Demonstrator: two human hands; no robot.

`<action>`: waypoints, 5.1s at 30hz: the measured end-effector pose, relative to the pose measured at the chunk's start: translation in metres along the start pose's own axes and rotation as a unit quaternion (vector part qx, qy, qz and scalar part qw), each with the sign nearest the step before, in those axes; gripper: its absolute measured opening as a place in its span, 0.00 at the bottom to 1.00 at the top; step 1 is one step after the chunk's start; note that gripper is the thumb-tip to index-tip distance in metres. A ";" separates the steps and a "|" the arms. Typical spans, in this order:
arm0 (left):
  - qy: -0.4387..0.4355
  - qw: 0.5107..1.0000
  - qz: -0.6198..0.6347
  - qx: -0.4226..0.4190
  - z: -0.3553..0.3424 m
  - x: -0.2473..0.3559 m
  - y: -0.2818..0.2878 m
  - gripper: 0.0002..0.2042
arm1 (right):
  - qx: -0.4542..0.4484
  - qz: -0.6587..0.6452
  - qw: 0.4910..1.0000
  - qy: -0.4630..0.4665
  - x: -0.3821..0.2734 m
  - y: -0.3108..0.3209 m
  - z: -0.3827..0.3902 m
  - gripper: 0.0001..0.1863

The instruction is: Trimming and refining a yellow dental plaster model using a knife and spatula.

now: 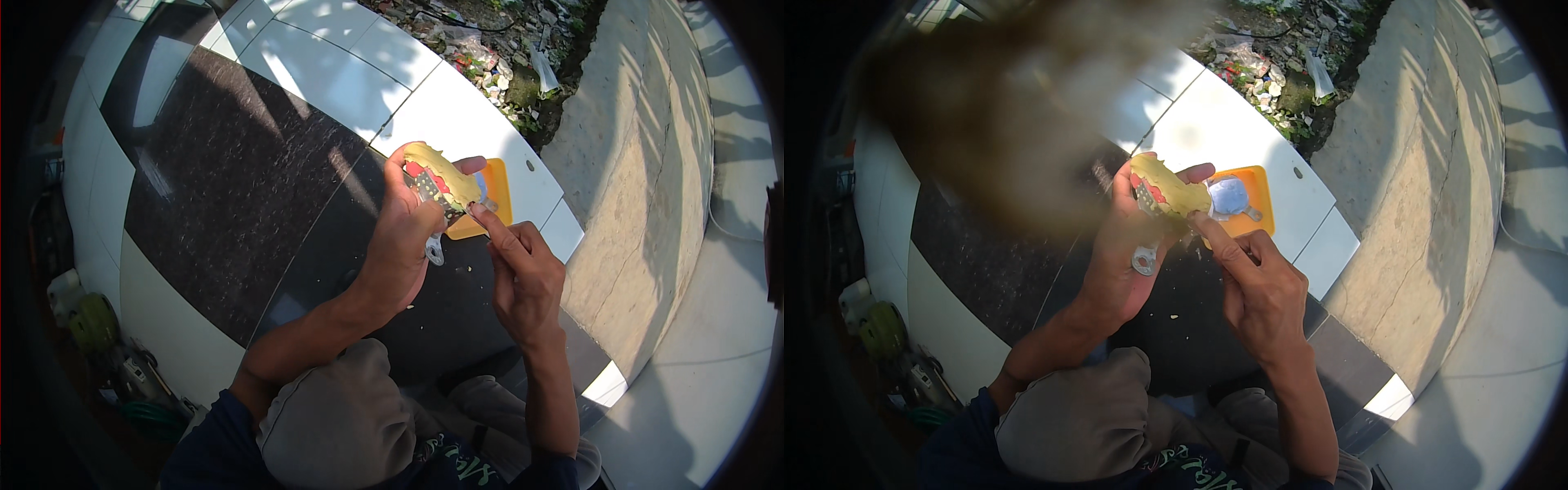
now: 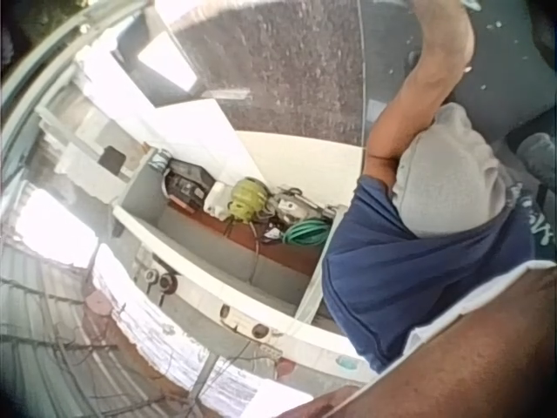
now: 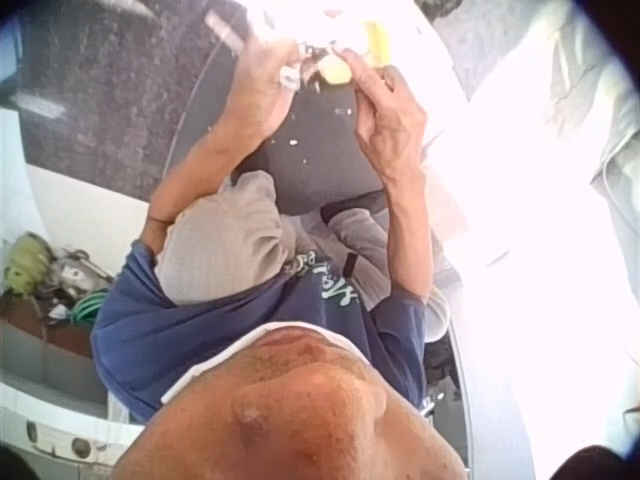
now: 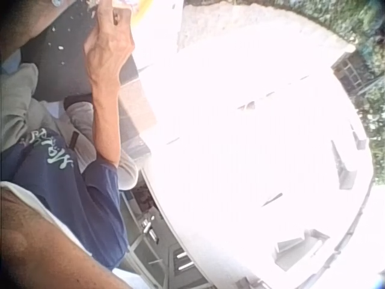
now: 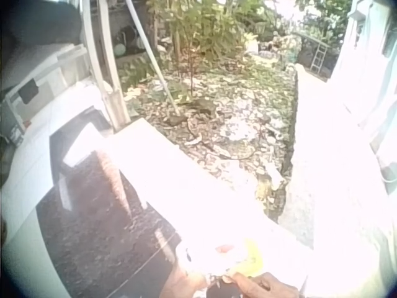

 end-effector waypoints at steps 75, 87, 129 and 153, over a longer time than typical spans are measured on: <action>0.034 0.997 -0.023 0.061 -0.008 -0.003 0.035 0.34 | -0.203 -0.620 0.717 -0.244 -0.105 -0.011 -0.006 0.32; 0.033 0.998 0.021 -0.044 -0.005 -0.012 0.020 0.50 | -0.008 -0.453 0.873 -0.182 -0.096 0.068 0.025 0.33; 0.055 0.996 0.008 0.067 0.007 -0.010 0.014 0.32 | -0.130 0.084 0.985 -0.082 -0.021 0.018 0.009 0.29; 0.067 0.982 0.166 -0.062 0.008 -0.003 0.003 0.41 | -0.086 0.066 0.992 -0.068 -0.027 0.028 0.021 0.26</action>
Point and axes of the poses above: each hand's wrist, its own z-axis away from the middle knuckle, its own y-axis out of the back of the hand, x = y × z, the point moved 3 cm from there along -z, towards the middle knuckle, and after that the axes turned 8 degrees about -z, right-handed, at the moved point
